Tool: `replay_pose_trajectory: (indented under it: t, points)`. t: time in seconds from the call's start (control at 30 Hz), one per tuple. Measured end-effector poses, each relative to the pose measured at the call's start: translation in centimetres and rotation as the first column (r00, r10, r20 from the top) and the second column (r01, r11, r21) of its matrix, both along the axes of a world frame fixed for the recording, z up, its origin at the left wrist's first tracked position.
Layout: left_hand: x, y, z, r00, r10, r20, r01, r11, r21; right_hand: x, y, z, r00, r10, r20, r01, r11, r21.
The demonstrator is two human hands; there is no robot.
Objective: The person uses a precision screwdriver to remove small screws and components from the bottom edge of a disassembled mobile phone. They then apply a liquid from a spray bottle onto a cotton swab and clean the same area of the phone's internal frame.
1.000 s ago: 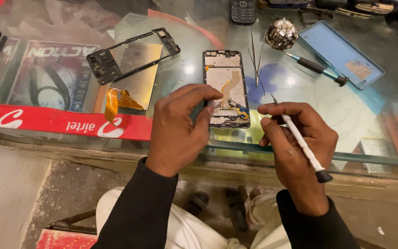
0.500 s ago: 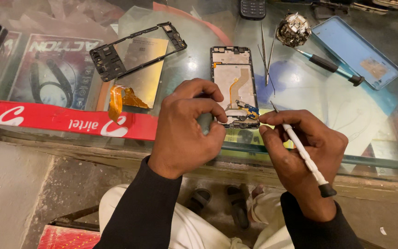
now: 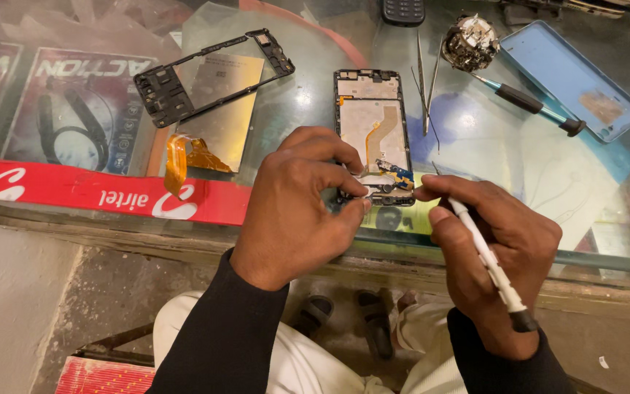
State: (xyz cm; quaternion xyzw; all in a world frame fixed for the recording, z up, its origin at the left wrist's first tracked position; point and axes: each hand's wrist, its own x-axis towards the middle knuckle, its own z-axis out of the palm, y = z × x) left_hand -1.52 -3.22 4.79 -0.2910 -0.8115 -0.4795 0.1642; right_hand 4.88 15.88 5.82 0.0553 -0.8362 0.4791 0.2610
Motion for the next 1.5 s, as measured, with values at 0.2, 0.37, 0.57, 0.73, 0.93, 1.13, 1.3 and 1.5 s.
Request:
replay_pose_trajectory:
  t: [0.2,0.37,0.57,0.73,0.93,1.13,1.3,1.5]
  points:
    - [0.1,0.1,0.0,1.000,0.007,0.009,-0.007,0.999,-0.033,0.2,0.8,-1.3,0.993,-0.017,0.114,0.020,1.000,-0.020]
    - [0.3,0.1,-0.2,0.999,0.005,-0.034,-0.006,0.999,-0.037,0.0,1.3,-2.7,0.995,0.072,0.064,-0.056,0.972,-0.227]
    - [0.8,0.1,-0.7,0.992,0.001,-0.123,-0.013,0.995,-0.095,0.1,1.6,-2.8,0.994,0.081,0.077,-0.057,0.962,-0.268]
    - [1.3,0.0,-0.5,0.989,-0.003,-0.146,-0.015,0.993,-0.120,0.5,1.5,-2.1,0.990,0.093,0.103,-0.053,0.939,-0.341]
    - [1.4,-0.6,0.3,0.996,-0.027,-0.084,0.028,1.000,0.012,1.0,1.8,-1.9,0.992,0.120,0.046,-0.091,0.906,-0.414]
    - [1.7,-1.0,0.6,0.994,-0.014,0.106,0.000,0.991,0.131,1.1,1.8,-2.4,0.991,0.121,-0.050,-0.131,0.930,-0.344]
    - [1.2,-0.9,0.4,0.993,-0.033,0.116,0.003,0.970,0.245,1.0,1.5,-2.4,0.996,0.080,-0.044,-0.090,0.943,-0.321]
    - [1.2,-0.9,-0.1,0.995,0.052,0.081,-0.068,0.976,0.209,0.9,0.9,-2.0,0.997,0.077,0.017,-0.064,0.909,-0.412]
